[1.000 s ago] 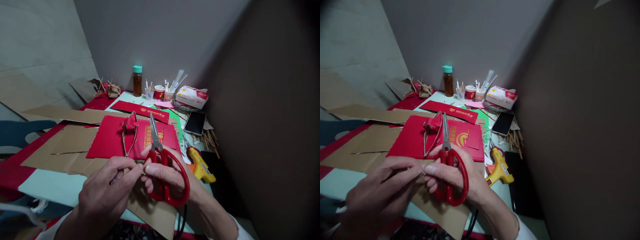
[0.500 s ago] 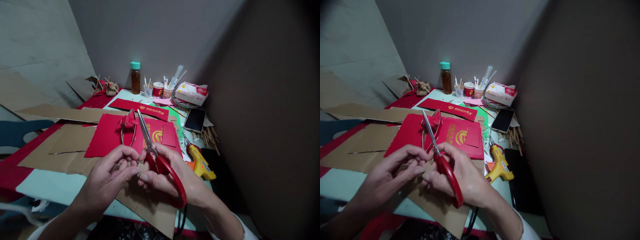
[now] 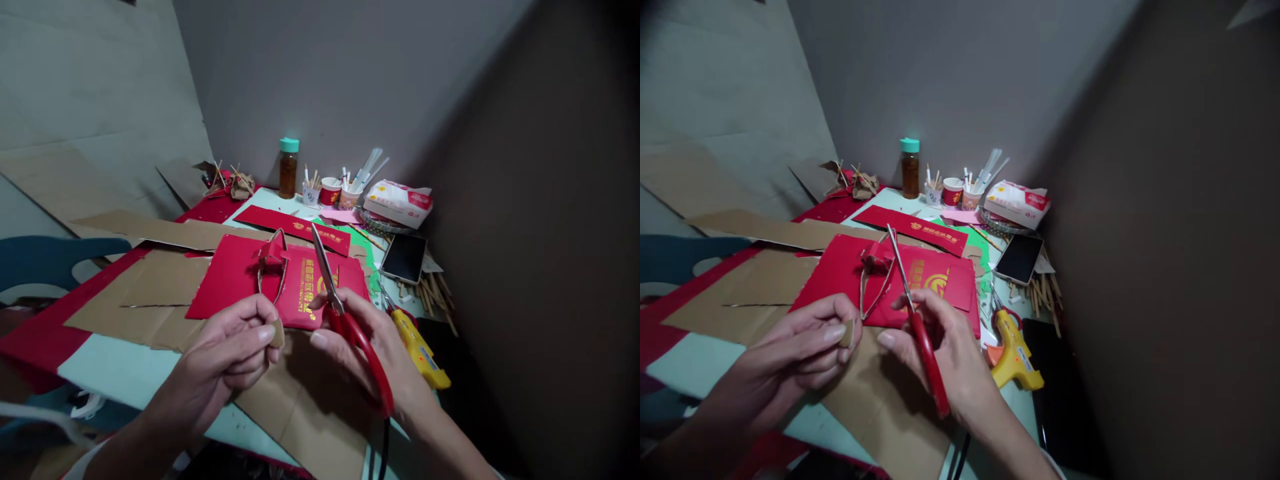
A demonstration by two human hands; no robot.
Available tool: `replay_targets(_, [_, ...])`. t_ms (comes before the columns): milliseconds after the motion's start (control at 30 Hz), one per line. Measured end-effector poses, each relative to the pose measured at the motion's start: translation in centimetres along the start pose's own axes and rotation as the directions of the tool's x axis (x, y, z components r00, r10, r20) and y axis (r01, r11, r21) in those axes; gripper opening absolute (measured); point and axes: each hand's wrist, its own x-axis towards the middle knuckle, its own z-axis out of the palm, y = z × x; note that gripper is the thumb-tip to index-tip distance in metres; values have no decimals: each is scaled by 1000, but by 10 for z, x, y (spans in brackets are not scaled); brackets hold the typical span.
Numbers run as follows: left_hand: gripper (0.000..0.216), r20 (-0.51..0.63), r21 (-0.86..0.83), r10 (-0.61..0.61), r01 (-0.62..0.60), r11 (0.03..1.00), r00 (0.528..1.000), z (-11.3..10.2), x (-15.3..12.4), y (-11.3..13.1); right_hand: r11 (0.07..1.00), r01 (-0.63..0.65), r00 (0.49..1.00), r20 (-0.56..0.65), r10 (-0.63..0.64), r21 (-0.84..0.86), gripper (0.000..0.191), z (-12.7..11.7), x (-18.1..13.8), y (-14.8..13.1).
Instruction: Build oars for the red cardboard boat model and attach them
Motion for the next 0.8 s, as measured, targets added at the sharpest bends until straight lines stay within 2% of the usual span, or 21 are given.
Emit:
replay_targets(100, [20, -100, -78, 85, -93, 993, 991, 8, 0, 5, 985, -5, 997, -74, -8, -171, 38, 3, -1, -1])
replay_targets(167, [19, -185, -89, 131, -149, 985, 974, 14, 1, 8, 969, -11, 997, -82, -10, -245, 44, 6, -5, 1])
replay_targets(267, [23, -316, -99, 183, -224, 969, 931, 21, 4, 11, 948, 48, 997, -50, -67, -314, 48, 8, -13, 5])
replay_targets(367, [28, -403, -113, 216, -283, 953, 889, 26, 5, 13, 911, 177, 983, 29, -179, -373, 43, 10, -19, 7])
replay_targets(533, [36, -451, -183, 183, -291, 939, 873, 33, 7, 13, 868, 296, 955, 105, -278, -399, 34, 15, -22, 3])
replay_targets(800, [35, -414, -150, 220, -305, 941, 883, 33, 11, 9, 847, 327, 941, 64, -332, -419, 40, 18, -21, 5])
